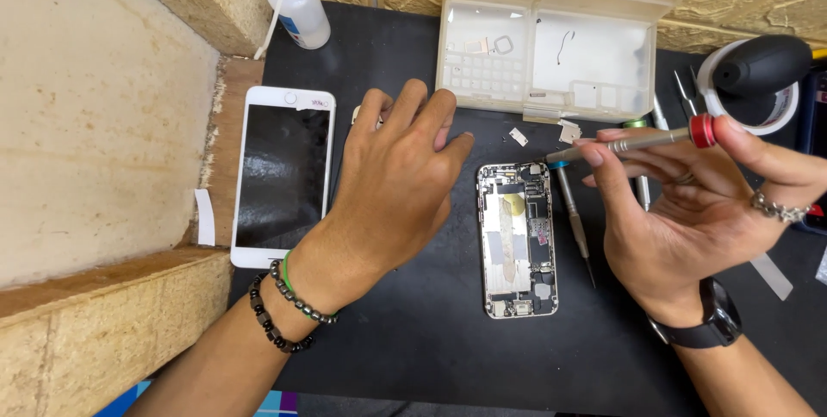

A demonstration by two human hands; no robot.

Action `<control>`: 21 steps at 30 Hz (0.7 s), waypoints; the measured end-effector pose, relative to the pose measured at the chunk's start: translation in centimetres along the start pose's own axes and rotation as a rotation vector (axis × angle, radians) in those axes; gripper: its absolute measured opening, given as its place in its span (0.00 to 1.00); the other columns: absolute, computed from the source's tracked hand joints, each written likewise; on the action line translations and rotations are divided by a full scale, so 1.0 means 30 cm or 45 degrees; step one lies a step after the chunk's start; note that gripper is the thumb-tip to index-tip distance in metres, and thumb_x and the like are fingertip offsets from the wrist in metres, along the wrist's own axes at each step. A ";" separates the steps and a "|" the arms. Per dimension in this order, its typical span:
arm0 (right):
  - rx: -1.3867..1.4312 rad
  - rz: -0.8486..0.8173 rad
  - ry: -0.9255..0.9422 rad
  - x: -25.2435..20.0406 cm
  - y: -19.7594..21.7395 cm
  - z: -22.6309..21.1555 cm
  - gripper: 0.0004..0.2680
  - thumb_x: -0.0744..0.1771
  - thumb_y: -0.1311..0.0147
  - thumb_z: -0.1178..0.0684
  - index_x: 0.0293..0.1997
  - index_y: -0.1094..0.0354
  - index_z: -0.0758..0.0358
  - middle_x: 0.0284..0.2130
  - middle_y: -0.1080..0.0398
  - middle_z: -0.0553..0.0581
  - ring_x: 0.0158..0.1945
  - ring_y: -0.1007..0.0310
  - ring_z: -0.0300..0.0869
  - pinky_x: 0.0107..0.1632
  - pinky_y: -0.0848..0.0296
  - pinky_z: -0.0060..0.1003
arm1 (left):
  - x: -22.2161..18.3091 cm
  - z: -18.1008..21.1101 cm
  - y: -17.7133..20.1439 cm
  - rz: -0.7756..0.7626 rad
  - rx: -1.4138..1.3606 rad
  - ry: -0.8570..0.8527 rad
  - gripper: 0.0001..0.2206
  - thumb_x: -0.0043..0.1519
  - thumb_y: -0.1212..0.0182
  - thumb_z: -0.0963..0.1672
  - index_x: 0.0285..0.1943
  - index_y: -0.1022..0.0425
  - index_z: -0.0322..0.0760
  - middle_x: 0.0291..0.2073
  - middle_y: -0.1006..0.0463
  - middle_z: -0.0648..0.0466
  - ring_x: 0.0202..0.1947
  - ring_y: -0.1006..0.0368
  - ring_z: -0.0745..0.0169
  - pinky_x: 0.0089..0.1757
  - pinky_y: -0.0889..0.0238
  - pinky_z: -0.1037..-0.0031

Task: Installing and securing the main board and internal components of a smartphone using a precision screwdriver.

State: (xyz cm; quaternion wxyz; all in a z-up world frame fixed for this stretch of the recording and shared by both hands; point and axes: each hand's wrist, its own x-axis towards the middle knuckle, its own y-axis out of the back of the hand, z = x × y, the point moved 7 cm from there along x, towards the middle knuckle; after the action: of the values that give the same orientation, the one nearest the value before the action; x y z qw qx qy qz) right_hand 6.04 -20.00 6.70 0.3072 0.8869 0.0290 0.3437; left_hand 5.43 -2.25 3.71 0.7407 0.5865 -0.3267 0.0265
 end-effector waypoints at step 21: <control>0.216 0.186 0.160 0.019 -0.087 0.053 0.26 0.66 0.29 0.78 0.58 0.51 0.74 0.47 0.34 0.71 0.41 0.17 0.59 0.42 0.14 0.42 | 0.011 -0.002 0.015 -0.021 -0.011 0.016 0.11 0.44 0.41 0.31 0.23 0.33 0.37 0.34 0.34 0.50 0.35 0.42 0.51 0.35 0.50 0.63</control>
State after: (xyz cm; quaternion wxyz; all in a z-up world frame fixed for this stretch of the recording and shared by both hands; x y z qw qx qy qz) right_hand 7.89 -18.57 4.65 0.2029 0.8862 0.0125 0.4163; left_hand 5.54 -2.16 4.25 0.7453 0.5859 -0.3173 0.0228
